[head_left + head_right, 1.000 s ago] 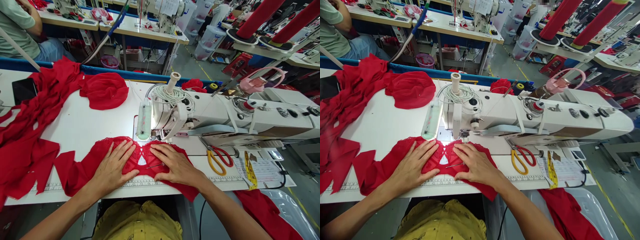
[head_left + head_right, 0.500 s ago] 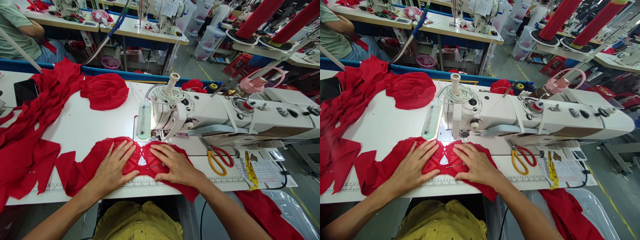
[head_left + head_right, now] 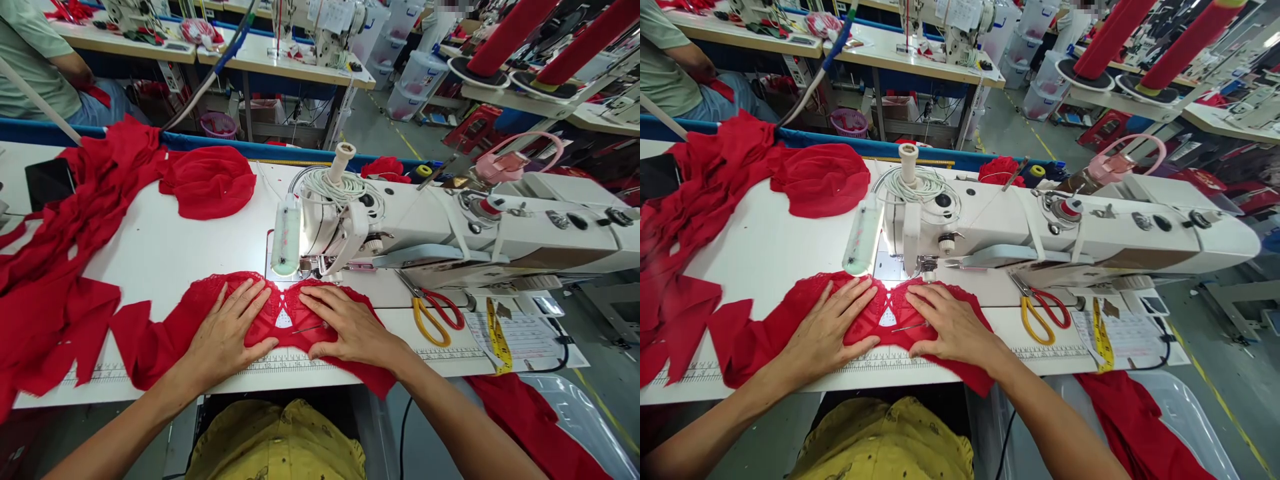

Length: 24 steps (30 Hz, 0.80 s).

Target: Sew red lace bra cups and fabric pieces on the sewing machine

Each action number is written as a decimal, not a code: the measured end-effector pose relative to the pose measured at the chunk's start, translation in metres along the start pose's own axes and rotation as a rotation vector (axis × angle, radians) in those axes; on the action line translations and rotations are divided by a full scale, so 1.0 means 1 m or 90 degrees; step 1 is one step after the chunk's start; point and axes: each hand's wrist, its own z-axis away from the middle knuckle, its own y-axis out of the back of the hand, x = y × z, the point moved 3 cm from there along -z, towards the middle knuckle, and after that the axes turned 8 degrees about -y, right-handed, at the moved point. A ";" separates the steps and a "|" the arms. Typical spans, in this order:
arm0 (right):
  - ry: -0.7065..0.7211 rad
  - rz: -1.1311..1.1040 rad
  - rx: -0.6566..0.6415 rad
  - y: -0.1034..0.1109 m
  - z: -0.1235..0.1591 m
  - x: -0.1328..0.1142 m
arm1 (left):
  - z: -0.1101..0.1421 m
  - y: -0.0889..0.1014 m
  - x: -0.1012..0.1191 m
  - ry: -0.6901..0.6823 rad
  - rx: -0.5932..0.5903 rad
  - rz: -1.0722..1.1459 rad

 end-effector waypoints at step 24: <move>-0.002 -0.023 -0.018 0.001 -0.002 0.000 | 0.001 0.000 0.000 0.002 -0.004 0.001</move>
